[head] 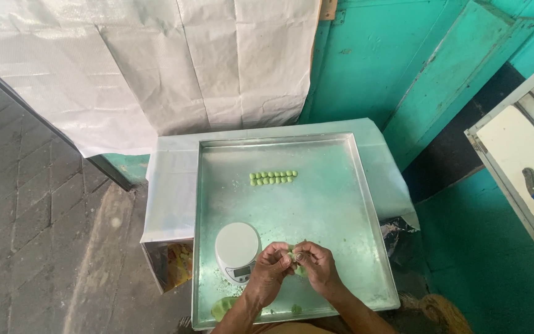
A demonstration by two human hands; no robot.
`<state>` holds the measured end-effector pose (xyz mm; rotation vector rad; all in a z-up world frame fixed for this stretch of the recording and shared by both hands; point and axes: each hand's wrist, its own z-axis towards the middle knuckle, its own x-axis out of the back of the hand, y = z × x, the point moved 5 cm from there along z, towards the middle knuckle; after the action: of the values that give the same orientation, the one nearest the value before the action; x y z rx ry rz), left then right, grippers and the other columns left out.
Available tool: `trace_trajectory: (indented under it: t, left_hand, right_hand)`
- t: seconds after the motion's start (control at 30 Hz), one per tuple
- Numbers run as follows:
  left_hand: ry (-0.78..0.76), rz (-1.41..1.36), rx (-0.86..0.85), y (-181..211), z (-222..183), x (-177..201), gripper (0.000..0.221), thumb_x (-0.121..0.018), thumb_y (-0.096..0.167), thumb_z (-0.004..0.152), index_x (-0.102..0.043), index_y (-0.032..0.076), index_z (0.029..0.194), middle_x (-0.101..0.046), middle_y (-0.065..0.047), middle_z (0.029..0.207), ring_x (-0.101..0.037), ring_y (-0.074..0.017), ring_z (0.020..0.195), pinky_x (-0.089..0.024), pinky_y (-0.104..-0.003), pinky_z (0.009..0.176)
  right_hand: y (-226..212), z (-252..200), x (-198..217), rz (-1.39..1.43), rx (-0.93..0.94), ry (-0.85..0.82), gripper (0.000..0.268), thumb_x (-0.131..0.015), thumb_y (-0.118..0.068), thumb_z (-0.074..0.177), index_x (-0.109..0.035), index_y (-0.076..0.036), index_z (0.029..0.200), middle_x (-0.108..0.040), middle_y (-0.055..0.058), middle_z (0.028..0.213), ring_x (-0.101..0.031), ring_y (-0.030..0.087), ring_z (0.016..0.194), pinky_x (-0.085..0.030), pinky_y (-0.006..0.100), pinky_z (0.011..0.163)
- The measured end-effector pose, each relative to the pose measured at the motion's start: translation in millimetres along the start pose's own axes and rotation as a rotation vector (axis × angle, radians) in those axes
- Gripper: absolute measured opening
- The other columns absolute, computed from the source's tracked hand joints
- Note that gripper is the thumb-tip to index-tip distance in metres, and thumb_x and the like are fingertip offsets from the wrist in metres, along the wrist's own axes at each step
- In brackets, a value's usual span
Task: Weighing small portions of green dough on a digital scale and rolling them into uniform balls by hand.
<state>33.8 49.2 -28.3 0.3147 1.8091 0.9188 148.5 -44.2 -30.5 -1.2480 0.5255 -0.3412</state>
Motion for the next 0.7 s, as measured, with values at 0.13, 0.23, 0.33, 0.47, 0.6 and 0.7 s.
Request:
trace_trajectory:
  t: [0.13, 0.23, 0.33, 0.47, 0.6, 0.7]
  left_hand:
    - [0.025, 0.053, -0.027, 14, -7, -9, 0.031, -0.078, 0.025, 0.089, -0.077, 0.009, 0.117, -0.072, -0.006, 0.083, -0.061, -0.0177, 0.075, -0.053, -0.033, 0.072]
    - [0.056, 0.176, -0.067, 31, -14, -23, 0.031, -0.076, 0.036, 0.089, -0.083, 0.008, 0.102, -0.073, -0.006, 0.080, -0.060, -0.0178, 0.073, -0.051, -0.034, 0.071]
    - [0.139, 0.251, -0.122, 31, -13, -12, 0.028, -0.075, 0.036, 0.090, -0.079, 0.009, 0.085, -0.069, -0.004, 0.075, -0.056, -0.0171, 0.069, -0.049, -0.035, 0.069]
    - [0.220, 0.280, -0.155, 26, -8, 0, 0.020, -0.079, 0.026, 0.090, -0.078, 0.013, 0.074, -0.075, -0.002, 0.079, -0.057, -0.0162, 0.071, -0.050, -0.036, 0.070]
    - [0.213, 0.314, -0.142, 19, -8, 8, 0.018, -0.081, 0.028, 0.087, -0.080, 0.011, 0.079, -0.067, -0.001, 0.073, -0.054, -0.0169, 0.071, -0.050, -0.035, 0.071]
    - [0.220, 0.158, -0.150, 9, -5, 13, 0.021, -0.085, 0.018, 0.085, -0.075, 0.007, 0.099, -0.069, -0.004, 0.077, -0.058, -0.0165, 0.068, -0.053, -0.034, 0.064]
  right_hand:
    - [13, -3, 4, -0.101, -0.150, 0.159, 0.023, -0.076, -0.025, 0.090, -0.068, -0.004, 0.095, -0.069, 0.008, 0.078, -0.065, 0.019, 0.066, -0.055, 0.034, 0.059]
    - [1, -7, -7, -0.237, -0.160, 0.202, 0.035, -0.066, -0.035, 0.095, -0.077, -0.002, 0.092, -0.068, 0.005, 0.073, -0.063, 0.018, 0.067, -0.053, 0.033, 0.060]
    - [-1, -14, -15, -0.263, -0.230, 0.223, 0.039, -0.067, -0.036, 0.091, -0.081, -0.002, 0.102, -0.075, 0.007, 0.085, -0.069, 0.019, 0.079, -0.058, 0.034, 0.069]
    - [-8, -9, -21, -0.248, -0.212, 0.160, 0.036, -0.072, -0.031, 0.090, -0.080, -0.002, 0.108, -0.084, 0.014, 0.107, -0.080, 0.025, 0.095, -0.066, 0.036, 0.081]
    - [5, -10, -11, -0.383, -0.106, 0.090, 0.039, -0.062, -0.040, 0.097, -0.078, -0.005, 0.099, -0.066, 0.002, 0.075, -0.055, 0.013, 0.064, -0.045, 0.029, 0.056]
    - [-5, -6, -12, -0.465, 0.032, 0.051, 0.031, -0.058, -0.034, 0.101, -0.069, -0.007, 0.091, -0.067, 0.003, 0.085, -0.063, 0.015, 0.072, -0.051, 0.029, 0.061]
